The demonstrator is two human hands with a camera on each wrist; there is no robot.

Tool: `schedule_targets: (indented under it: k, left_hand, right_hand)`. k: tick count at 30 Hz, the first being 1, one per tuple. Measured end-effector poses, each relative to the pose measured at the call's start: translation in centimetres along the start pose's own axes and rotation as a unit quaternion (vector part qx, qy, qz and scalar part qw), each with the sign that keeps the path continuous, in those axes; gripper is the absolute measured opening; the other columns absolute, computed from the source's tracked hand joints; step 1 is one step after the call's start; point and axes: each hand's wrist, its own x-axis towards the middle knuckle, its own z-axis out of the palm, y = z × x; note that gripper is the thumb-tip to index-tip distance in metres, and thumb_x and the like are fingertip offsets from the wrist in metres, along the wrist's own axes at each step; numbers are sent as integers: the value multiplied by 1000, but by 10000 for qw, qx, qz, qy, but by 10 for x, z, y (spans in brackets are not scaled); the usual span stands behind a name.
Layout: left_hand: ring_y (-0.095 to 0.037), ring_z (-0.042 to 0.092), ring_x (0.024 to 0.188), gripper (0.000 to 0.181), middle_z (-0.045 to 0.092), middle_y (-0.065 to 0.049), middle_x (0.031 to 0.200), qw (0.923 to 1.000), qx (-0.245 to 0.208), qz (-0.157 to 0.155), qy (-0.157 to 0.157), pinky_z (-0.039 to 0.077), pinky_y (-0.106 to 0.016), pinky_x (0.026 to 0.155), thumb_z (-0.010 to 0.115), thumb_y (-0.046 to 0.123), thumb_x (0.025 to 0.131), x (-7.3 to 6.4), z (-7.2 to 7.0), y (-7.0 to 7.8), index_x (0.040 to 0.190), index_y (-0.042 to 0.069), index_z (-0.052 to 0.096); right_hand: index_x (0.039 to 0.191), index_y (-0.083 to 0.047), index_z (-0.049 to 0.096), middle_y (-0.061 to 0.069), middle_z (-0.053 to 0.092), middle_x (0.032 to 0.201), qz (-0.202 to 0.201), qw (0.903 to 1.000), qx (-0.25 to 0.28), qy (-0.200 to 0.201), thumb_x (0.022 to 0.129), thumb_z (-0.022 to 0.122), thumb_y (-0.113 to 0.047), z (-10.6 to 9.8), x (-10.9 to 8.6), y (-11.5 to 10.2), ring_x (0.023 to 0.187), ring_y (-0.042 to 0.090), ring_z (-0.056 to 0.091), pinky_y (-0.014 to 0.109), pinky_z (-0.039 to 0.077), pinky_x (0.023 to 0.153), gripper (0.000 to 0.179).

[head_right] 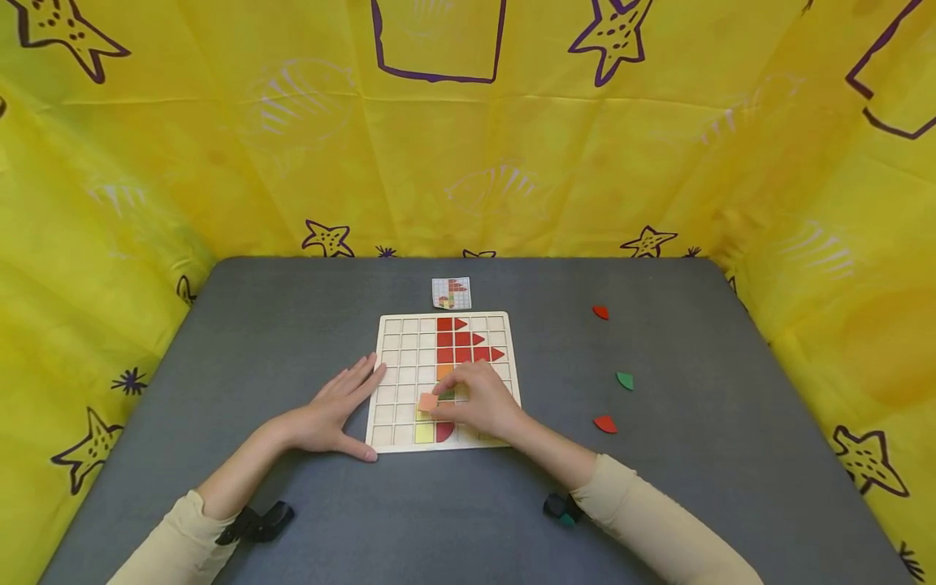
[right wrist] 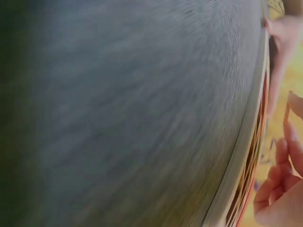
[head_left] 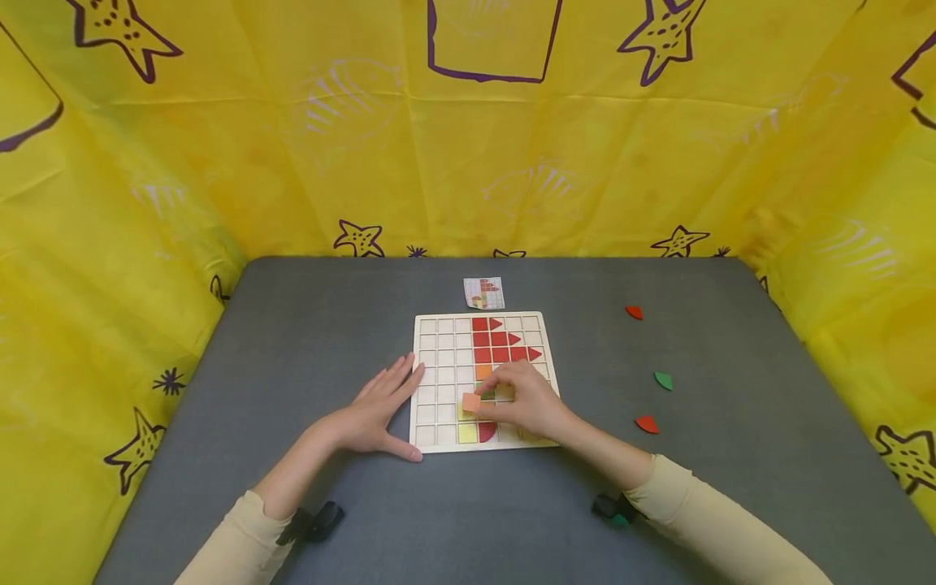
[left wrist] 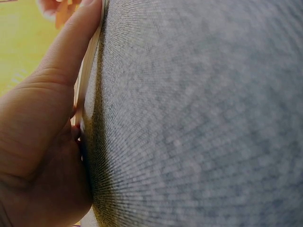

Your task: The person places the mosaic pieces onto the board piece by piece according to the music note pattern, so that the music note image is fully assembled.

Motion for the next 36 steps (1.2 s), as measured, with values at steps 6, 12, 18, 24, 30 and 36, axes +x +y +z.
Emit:
schedule_targets:
  k: [6, 12, 18, 24, 30, 36]
  left_hand:
    - [-32, -5, 148, 126, -7, -14, 163, 10000, -48, 54, 8, 4, -54, 116, 78, 64, 69, -1, -1, 1, 157, 7, 7]
    - [-32, -5, 148, 126, -7, -14, 162, 10000, -64, 73, 17, 5, -55, 115, 78, 63, 69, -1, -1, 1, 157, 7, 7]
    - [-32, -5, 148, 126, -7, -15, 162, 9999, -58, 91, 40, 5, -55, 115, 78, 63, 69, -2, -1, 1, 157, 7, 7]
    - [-32, -5, 148, 127, -7, -14, 163, 10000, -52, 50, 38, 5, -54, 115, 79, 63, 69, -1, 0, 1, 157, 7, 7]
    - [-32, -6, 148, 127, -7, -14, 163, 10000, -25, 38, 26, 5, -53, 116, 79, 62, 69, 0, 1, 0, 157, 7, 6]
    - [-32, -6, 148, 126, -7, -14, 162, 10000, -3, 45, 21, 4, -54, 116, 79, 61, 70, 0, 0, 0, 157, 6, 6]
  right_hand:
    - [90, -21, 76, -11, 66, 86, -662, 9935, -876, -294, 73, 86, -36, 18, 13, -13, 87, 11, 53, 33, 41, 81, 25]
    - [91, -22, 75, -12, 65, 90, -752, 9884, -1257, -394, 73, 85, -38, 23, 19, -17, 90, 11, 49, 34, 40, 79, 26]
    - [94, -21, 74, -10, 65, 92, -725, 9888, -1216, -475, 74, 84, -37, 26, 20, -19, 92, 12, 50, 35, 41, 80, 27]
    - [94, -19, 74, -9, 67, 91, -715, 9927, -876, -411, 75, 85, -34, 17, 17, -15, 89, 13, 51, 34, 40, 79, 27]
    - [96, -18, 74, -8, 68, 94, -118, 9995, -234, -198, 75, 85, -30, -8, 1, 2, 95, 14, 52, 37, 42, 85, 27]
    - [100, -21, 74, -10, 68, 98, 290, 9993, -243, 0, 77, 84, -32, -30, -19, 17, 99, 17, 49, 39, 42, 84, 27]
